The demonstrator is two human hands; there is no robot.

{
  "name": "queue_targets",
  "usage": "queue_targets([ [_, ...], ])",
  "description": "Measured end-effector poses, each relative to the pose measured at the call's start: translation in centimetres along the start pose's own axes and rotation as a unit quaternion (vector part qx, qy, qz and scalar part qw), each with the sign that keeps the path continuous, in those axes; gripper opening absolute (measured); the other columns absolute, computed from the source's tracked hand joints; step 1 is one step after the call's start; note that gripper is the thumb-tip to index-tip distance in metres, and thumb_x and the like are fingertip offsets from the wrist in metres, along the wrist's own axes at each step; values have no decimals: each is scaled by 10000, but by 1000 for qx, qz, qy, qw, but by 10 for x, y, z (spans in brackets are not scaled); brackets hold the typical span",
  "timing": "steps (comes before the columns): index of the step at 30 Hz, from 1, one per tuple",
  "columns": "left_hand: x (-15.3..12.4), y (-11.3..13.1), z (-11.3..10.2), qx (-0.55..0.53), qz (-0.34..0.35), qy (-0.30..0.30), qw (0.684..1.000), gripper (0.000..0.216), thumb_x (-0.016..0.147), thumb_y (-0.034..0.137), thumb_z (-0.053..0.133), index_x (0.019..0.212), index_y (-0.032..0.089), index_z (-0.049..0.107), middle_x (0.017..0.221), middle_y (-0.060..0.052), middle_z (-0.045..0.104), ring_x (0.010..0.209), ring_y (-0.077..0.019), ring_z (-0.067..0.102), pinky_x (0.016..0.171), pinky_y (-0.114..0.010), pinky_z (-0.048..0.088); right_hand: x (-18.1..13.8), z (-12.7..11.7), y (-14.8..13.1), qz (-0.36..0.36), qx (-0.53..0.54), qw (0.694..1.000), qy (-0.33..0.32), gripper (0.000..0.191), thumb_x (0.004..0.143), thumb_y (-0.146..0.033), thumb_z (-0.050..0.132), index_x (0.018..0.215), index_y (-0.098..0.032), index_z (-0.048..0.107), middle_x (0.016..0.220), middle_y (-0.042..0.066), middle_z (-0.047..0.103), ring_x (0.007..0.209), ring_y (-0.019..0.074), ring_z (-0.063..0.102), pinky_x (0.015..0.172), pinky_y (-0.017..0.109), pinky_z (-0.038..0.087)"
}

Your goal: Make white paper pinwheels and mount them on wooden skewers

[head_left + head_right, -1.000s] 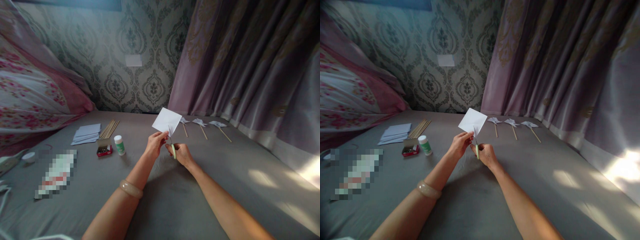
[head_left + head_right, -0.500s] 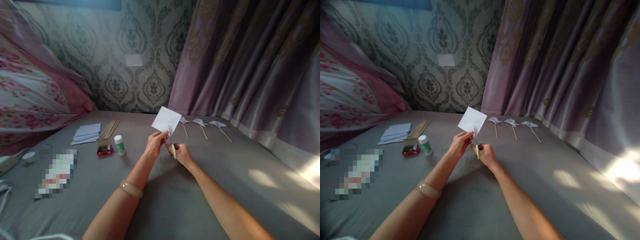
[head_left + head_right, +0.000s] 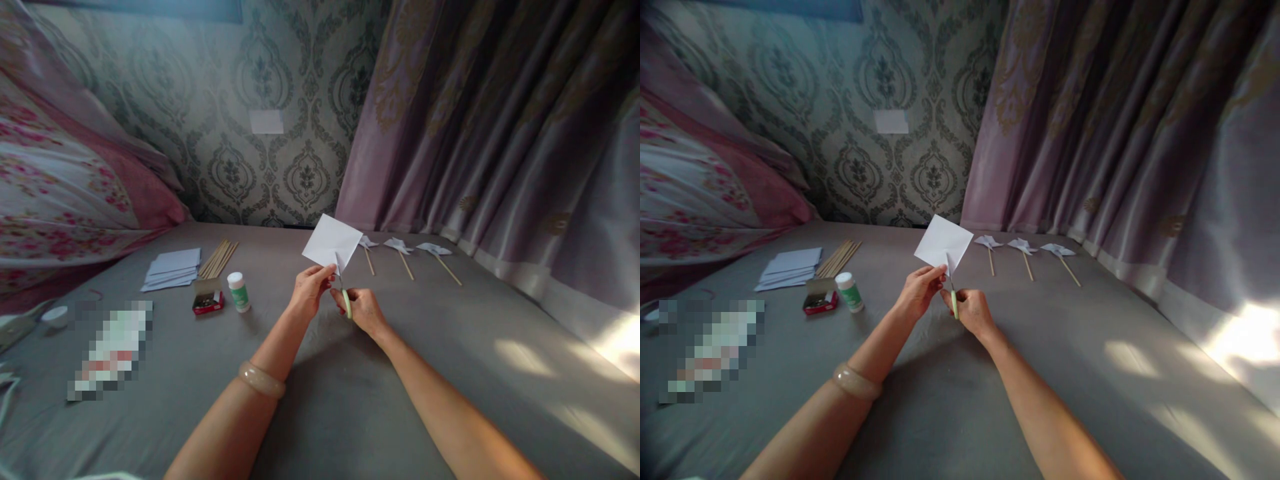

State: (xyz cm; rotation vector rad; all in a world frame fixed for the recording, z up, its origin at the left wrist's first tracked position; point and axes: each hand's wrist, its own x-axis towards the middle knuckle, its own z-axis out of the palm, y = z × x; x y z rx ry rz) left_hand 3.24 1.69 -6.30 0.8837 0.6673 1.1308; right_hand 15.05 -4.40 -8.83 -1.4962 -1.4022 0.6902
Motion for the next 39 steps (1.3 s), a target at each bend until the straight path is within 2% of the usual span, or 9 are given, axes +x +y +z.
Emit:
queue_targets([
  [16,-1,-3,-2,-18,-20,11,1000,324,489,330,848,572,122,613,582,-2,571,549,-75,513,521,-206,369,-7,2,-11,39,12,999,-7,486,703,-583,622,472,-167,525,440,-3,488,442,101,417,458,236,307],
  [39,-3,-11,-2,-19,-63,33,997,322,472,325,838,560,133,594,561,1,575,525,-69,513,513,-202,373,-11,2,-3,57,-32,998,-14,467,723,-544,587,472,-155,534,431,-24,440,460,93,395,471,228,285],
])
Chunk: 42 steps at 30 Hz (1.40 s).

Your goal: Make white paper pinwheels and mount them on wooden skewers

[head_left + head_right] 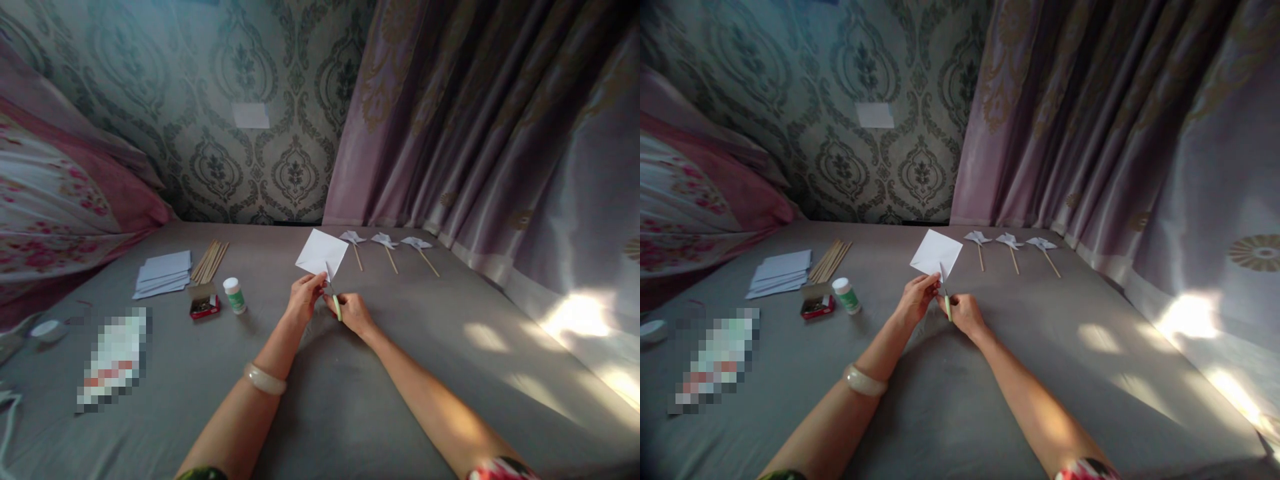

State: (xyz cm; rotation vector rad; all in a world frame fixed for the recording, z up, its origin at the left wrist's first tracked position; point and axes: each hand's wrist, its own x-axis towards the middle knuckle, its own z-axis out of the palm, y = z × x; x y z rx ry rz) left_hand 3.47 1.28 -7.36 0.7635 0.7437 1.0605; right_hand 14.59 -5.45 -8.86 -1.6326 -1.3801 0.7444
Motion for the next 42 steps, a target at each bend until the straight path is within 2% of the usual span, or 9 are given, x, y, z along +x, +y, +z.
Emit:
queue_targets([
  [6,0,2,-3,21,11,6,1000,342,474,359,830,585,142,590,582,3,577,534,-73,514,529,-209,381,-3,-2,-1,5,-56,998,-1,482,707,-568,592,477,-148,535,441,-41,400,468,82,365,462,224,272],
  [10,2,7,-10,53,26,17,998,339,502,385,805,637,150,601,626,5,586,590,-84,542,561,-206,393,-12,-32,6,58,-181,980,-63,481,618,-585,676,481,-139,558,419,-52,378,450,76,354,439,222,255],
  [15,5,11,-18,128,13,11,992,317,534,384,780,639,152,592,618,3,583,589,-96,542,552,-213,389,-24,-105,19,121,-379,907,-138,411,698,-521,655,513,-163,574,437,-39,433,455,103,417,453,240,305],
  [19,6,12,-21,207,-6,-15,978,274,529,337,781,643,136,633,585,4,575,542,-88,501,522,-211,364,-31,-145,21,158,-468,866,-82,242,711,-364,703,691,-126,658,660,93,632,727,229,627,634,309,441],
  [21,7,14,-23,249,-16,-26,968,232,538,305,770,625,133,642,550,9,560,516,-84,479,504,-209,345,-32,-155,20,209,-514,826,-97,239,713,-311,711,784,-85,678,777,157,672,841,270,656,691,319,454],
  [24,9,19,-29,308,-31,-36,950,164,565,260,736,578,128,639,502,12,538,479,-80,449,486,-210,328,-30,-163,15,251,-529,800,-132,223,719,-292,715,756,-73,687,785,168,681,841,265,670,678,299,453],
  [29,8,27,-44,378,-40,-33,924,126,609,239,683,557,136,634,463,24,512,452,-80,421,463,-212,291,-19,-167,5,302,-528,778,-160,303,726,-361,709,564,-115,634,567,81,602,646,214,640,593,290,434],
  [35,-2,27,-61,412,-27,-38,910,186,609,280,681,504,146,608,442,27,469,439,-81,392,447,-220,244,-7,-166,9,296,-497,796,-175,330,683,-224,700,418,-146,519,451,22,505,505,153,558,517,258,386],
  [42,-11,22,-65,419,7,-28,908,180,609,326,658,554,155,645,448,37,453,428,-82,363,443,-226,202,-6,-168,19,276,-506,803,-150,192,739,-190,612,628,-57,694,576,121,627,583,202,627,554,286,408],
])
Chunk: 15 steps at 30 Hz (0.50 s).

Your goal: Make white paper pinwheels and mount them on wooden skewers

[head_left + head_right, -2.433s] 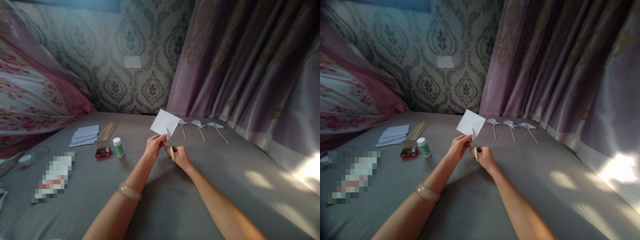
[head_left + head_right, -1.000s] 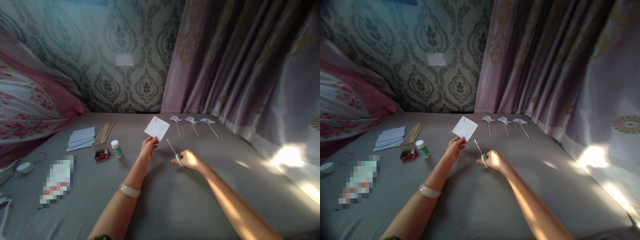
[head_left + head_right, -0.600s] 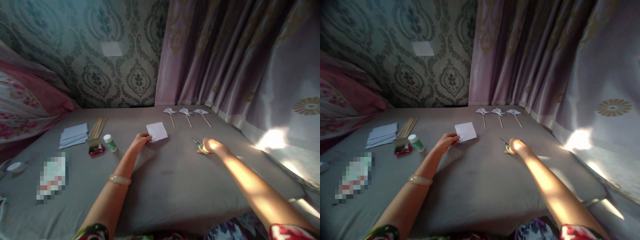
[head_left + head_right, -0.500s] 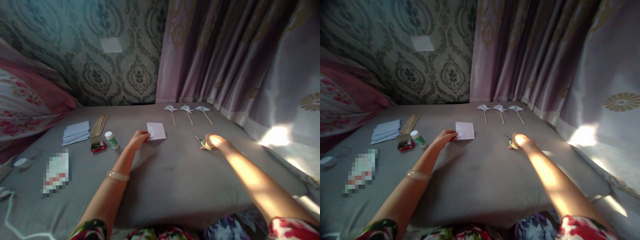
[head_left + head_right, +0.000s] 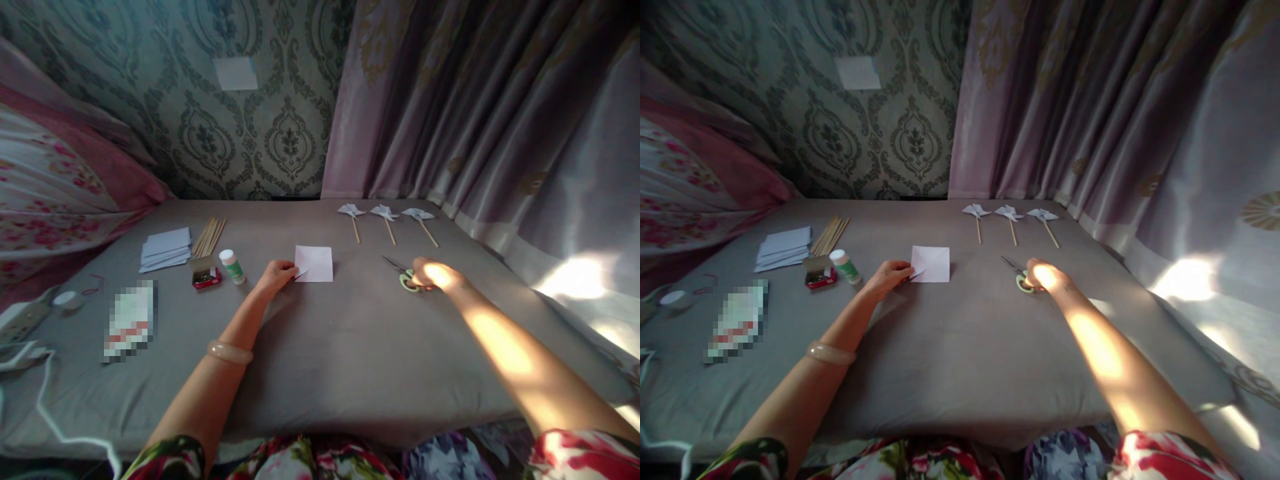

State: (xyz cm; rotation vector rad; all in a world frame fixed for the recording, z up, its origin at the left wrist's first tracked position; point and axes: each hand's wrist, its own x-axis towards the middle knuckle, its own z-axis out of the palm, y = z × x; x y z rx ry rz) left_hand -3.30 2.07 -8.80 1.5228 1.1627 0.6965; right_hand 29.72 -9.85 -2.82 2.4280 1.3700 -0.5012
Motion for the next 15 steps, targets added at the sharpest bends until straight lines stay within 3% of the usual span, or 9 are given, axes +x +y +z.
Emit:
queue_targets([
  [5,-4,-5,2,5,24,26,999,195,624,338,639,646,153,697,473,35,483,453,-97,375,453,-227,217,-15,19,2,5,11,996,92,273,809,-214,581,975,-36,703,908,242,687,863,280,668,641,299,436],
  [8,-3,-9,3,11,43,41,998,200,635,334,625,673,158,712,511,19,534,520,-125,444,483,-225,268,-26,35,5,37,4,986,165,255,852,-278,546,946,-101,703,907,212,687,854,291,668,657,313,448],
  [15,-1,-16,5,21,64,45,997,229,643,330,596,709,156,729,635,-6,631,625,-158,522,548,-229,333,-41,59,13,39,-54,967,245,245,878,-280,506,936,-131,692,940,195,660,886,296,637,719,343,428],
])
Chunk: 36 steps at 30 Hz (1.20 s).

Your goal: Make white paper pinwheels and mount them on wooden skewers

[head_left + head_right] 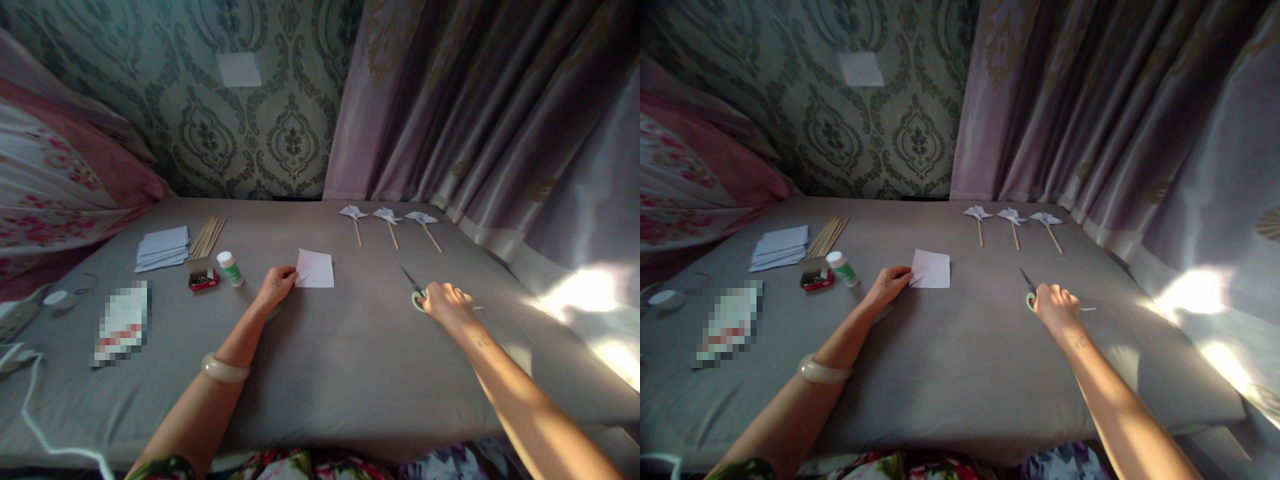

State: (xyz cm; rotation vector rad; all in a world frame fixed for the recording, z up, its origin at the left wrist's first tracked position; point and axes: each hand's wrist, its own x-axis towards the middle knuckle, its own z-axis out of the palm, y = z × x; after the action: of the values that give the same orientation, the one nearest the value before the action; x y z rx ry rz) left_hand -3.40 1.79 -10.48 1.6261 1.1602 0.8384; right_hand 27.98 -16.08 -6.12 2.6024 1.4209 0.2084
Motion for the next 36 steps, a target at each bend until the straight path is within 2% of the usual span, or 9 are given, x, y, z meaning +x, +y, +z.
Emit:
queue_targets([
  [4,-1,-2,1,-5,2,-8,1000,250,652,336,602,763,154,733,667,-13,649,643,-164,539,559,-228,347,5,-6,-13,-31,57,997,47,273,902,-279,475,916,-130,703,931,188,680,874,282,624,734,351,398],
  [6,-2,0,2,-16,0,-5,1000,260,638,315,626,811,149,727,658,-15,650,629,-160,541,563,-229,359,10,-11,-31,-135,113,981,80,268,917,-251,460,920,-160,712,996,146,698,949,254,606,833,363,370],
  [9,-5,4,3,-30,-6,17,999,323,613,260,668,916,155,705,622,-4,642,584,-152,537,562,-232,372,14,-13,-71,-274,196,931,139,269,943,-269,445,1003,-235,705,1178,74,668,1099,228,536,970,412,264],
  [11,-8,7,4,-24,-2,26,999,330,621,223,673,946,175,696,607,6,635,564,-147,530,568,-234,376,12,-13,-101,-317,227,911,137,283,952,-267,428,1044,-243,694,1218,62,653,1125,222,507,974,419,251],
  [14,-12,12,6,10,8,27,1000,214,642,182,663,848,204,714,615,-5,645,586,-160,546,607,-244,392,6,-12,-138,-369,227,896,101,307,964,-278,403,1121,-248,665,1284,56,618,1174,236,471,997,448,239],
  [19,-17,14,10,89,51,21,994,99,696,190,633,689,226,726,742,-66,709,748,-232,621,723,-283,433,-7,-10,-165,-372,209,900,87,352,975,-332,373,1209,-233,617,1335,67,580,1236,273,438,1032,492,229],
  [30,-24,11,12,132,128,-5,983,128,723,188,616,710,221,739,733,-77,648,702,-197,570,751,-283,444,-22,-4,-165,-352,208,905,114,387,976,-365,354,1231,-211,601,1321,100,586,1204,288,462,1053,513,206],
  [33,-26,14,7,148,157,30,976,118,758,211,617,742,220,734,775,-84,638,746,-206,573,778,-299,436,-18,2,-162,-357,215,901,124,376,979,-349,350,1230,-224,600,1325,89,586,1208,284,461,1053,515,200],
  [36,-31,28,-3,172,176,128,961,133,817,264,585,821,211,707,821,-83,624,822,-218,563,832,-320,419,-14,7,-162,-356,220,899,131,371,979,-313,355,1253,-212,583,1342,92,573,1206,281,468,1042,509,215],
])
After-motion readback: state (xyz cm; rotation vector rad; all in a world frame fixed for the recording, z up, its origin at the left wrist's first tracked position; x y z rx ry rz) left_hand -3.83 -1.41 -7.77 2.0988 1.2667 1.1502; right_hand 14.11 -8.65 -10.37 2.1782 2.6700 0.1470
